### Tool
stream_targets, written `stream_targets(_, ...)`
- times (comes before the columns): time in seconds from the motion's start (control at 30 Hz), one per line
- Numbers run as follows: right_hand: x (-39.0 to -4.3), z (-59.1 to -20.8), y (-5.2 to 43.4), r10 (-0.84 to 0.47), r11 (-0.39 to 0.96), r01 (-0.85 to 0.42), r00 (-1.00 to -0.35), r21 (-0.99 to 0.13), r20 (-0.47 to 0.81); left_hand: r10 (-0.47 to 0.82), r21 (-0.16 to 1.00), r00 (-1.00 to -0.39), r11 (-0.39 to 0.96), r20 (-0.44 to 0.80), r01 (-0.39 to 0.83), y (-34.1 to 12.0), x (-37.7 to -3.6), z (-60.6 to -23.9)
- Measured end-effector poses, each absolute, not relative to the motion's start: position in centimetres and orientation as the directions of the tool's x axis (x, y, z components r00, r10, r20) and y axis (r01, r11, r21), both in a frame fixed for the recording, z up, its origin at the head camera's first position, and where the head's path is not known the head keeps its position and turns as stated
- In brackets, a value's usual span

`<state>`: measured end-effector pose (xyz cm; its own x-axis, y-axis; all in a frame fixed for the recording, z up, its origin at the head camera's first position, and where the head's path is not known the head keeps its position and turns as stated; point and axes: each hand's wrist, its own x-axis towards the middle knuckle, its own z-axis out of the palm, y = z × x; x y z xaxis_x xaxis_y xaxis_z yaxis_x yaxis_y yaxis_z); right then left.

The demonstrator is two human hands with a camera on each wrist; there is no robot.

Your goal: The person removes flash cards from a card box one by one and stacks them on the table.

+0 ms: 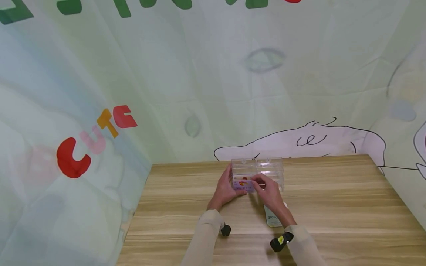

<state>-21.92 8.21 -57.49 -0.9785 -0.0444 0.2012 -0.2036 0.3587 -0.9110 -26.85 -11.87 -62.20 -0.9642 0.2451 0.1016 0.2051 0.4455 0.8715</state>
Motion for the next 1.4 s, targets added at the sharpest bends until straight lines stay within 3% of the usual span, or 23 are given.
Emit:
stream_targets(0.9, -21.7, -55.7, 9.9, 0.011, 0.324, -0.229, -0.969, -0.918, 0.246, 0.251, 0.874, -0.955, 0.414, 0.16, 0.256, -11.8, -26.6, -61.9)
stream_targets(1.4, -20.1, -56.1, 13.0, -0.001, 0.42, -0.185, -0.979, -0.889, 0.204, 0.252, 0.87, -0.96, 0.44, 0.118, 0.222, -11.7, -26.7, -62.0)
